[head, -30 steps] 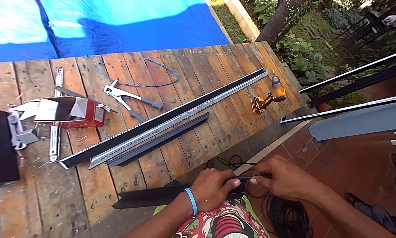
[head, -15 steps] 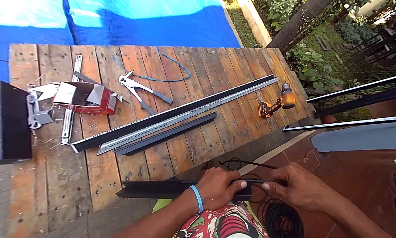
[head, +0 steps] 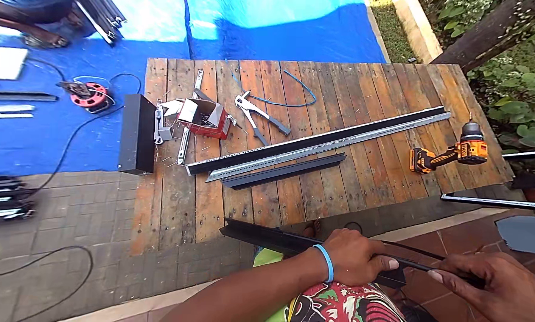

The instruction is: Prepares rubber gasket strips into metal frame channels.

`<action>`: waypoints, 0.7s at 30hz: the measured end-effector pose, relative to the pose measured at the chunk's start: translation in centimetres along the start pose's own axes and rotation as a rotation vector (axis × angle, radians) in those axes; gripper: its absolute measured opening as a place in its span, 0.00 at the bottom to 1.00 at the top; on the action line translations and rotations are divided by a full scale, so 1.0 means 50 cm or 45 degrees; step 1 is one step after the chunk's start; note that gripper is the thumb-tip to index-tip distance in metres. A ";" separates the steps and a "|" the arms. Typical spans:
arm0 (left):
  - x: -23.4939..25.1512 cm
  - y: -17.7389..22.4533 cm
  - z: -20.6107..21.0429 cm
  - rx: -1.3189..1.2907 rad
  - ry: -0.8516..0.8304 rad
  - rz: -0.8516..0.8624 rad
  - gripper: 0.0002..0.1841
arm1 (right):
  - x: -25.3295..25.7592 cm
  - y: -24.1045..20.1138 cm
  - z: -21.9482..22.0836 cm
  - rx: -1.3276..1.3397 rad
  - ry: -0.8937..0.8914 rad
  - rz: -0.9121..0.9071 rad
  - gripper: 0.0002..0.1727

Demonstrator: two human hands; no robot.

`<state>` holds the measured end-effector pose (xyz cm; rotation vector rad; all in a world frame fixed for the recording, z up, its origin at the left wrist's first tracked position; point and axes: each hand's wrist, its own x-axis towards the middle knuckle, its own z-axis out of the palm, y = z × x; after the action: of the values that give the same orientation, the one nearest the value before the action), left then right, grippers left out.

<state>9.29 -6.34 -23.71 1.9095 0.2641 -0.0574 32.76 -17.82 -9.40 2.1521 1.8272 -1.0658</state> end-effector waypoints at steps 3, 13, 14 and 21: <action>-0.020 -0.004 -0.004 -0.009 -0.006 -0.015 0.30 | 0.004 0.049 0.021 0.149 0.020 -0.076 0.20; -0.008 0.002 0.000 0.047 -0.001 -0.006 0.32 | 0.003 0.011 0.015 0.032 0.107 -0.152 0.17; -0.008 0.003 -0.001 0.044 -0.005 -0.008 0.32 | 0.009 -0.001 0.027 0.026 0.105 -0.132 0.18; -0.014 0.003 -0.001 0.023 0.018 -0.011 0.32 | -0.018 0.079 0.021 0.072 0.105 -0.163 0.24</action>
<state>8.65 -6.47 -23.45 1.9273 0.2822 -0.0519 35.86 -20.13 -11.00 2.1664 2.0192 -1.0814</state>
